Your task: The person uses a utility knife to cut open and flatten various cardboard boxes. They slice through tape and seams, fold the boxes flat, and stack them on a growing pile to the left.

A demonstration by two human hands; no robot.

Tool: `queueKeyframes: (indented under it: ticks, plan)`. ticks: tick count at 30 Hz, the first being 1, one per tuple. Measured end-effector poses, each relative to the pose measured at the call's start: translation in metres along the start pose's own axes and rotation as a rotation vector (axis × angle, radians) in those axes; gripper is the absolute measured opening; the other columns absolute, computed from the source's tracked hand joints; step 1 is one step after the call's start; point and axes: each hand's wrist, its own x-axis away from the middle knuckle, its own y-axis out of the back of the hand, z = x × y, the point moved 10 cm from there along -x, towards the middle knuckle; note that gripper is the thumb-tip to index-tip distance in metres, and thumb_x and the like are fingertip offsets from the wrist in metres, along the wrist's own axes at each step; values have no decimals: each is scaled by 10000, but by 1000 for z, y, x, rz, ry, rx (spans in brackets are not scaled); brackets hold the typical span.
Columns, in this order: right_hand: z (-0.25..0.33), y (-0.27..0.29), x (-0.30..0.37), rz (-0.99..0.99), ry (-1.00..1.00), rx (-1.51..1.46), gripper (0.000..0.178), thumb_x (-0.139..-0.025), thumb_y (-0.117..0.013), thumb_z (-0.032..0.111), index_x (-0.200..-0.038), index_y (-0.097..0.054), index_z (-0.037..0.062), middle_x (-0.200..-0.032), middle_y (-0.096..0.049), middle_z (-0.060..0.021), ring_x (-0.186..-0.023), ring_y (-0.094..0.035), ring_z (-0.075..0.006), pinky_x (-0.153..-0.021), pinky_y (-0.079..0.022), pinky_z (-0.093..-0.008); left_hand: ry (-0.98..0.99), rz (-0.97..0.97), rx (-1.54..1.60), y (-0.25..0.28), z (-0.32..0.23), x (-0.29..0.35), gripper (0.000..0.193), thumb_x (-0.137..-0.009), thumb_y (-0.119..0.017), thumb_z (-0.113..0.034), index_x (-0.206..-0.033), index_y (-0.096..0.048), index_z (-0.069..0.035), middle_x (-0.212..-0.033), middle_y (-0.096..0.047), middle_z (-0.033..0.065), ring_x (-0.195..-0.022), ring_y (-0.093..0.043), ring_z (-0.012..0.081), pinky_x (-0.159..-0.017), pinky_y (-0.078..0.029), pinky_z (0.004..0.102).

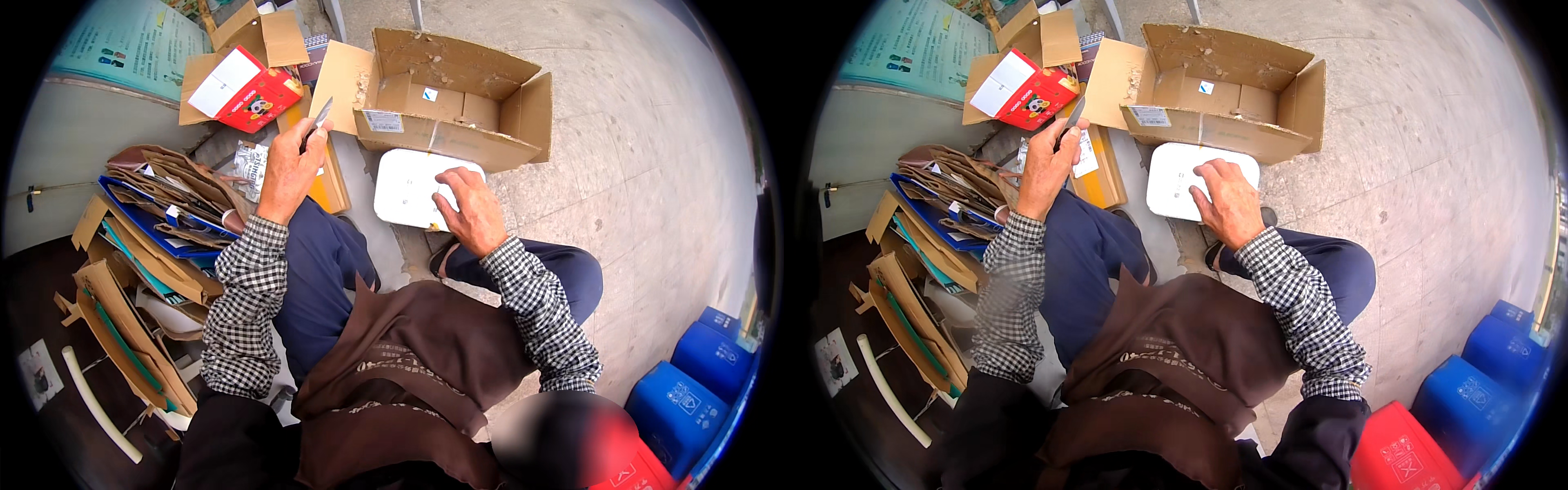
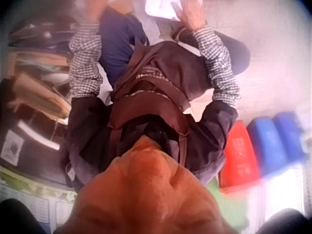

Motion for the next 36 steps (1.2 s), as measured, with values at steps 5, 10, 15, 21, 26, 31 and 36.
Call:
queueKeyframes:
  ticks: [5, 10, 15, 21, 26, 31, 36]
  plan:
    - [-48, 20, -73, -86, -7, 348, 484, -863, -739, 175, -1293, -560, 45, -1310, -570, -149, -1249, -515, -352, -1032, -458, -414, -24, -62, -26, 11, 8, 0, 272, -1014, -543, -194, -1113, -676, 21, -657, -530, 54, -597, -526, 123, -575, -443, 323]
    - [-129, -63, -93, 507, -186, 523, 302, -916, -685, 308, -1137, -648, 106, -1093, -690, -133, -1043, -662, -324, -874, -538, -446, -56, -131, -30, 13, 6, -4, 260, -1001, -577, -202, -1101, -679, 15, -667, -567, 131, -586, -561, 205, -588, -459, 360]
    - [-126, -71, -84, 447, -56, 640, 182, -939, -635, 314, -976, -680, 142, -892, -713, -126, -891, -699, -328, -762, -559, -452, -114, -166, 15, 12, 7, -5, 268, -1024, -567, -215, -1105, -677, 15, -654, -476, -8, -605, -451, 61, -554, -394, 269]
    - [-111, 65, -119, 158, -167, 723, 241, -959, -586, 344, -1044, -670, 136, -953, -712, -130, -901, -684, -363, -763, -547, -478, -109, -179, -28, 18, 10, -6, 264, -1021, -567, -223, -1088, -684, 4, -640, -473, 16, -590, -466, 81, -566, -419, 290]
    - [-131, 195, -92, -68, -361, 654, 308, -929, -626, 397, -1168, -690, 212, -971, -715, -165, -941, -673, -382, -798, -524, -484, -139, -218, -2, 14, 10, -10, 274, -984, -592, -259, -975, -658, 7, -775, -651, 240, -750, -648, 427, -669, -484, 474]
    - [-59, 265, -60, -209, -335, 363, 303, -968, -641, 353, -1146, -719, 121, -904, -738, -138, -814, -709, -257, -759, -531, -390, -168, -225, -118, 16, 8, -13, 301, -985, -584, -293, -963, -652, 0, -830, -677, 232, -810, -665, 420, -722, -503, 467]
    - [24, 304, 0, -320, -327, 73, 280, -1000, -658, 237, -1132, -700, -6, -889, -726, -37, -797, -606, -57, -704, -515, -270, -221, -300, 12, 24, 2, -8, 341, -1000, -587, -312, -1000, -655, 22, -818, -674, 230, -776, -673, 378, -701, -504, 427]
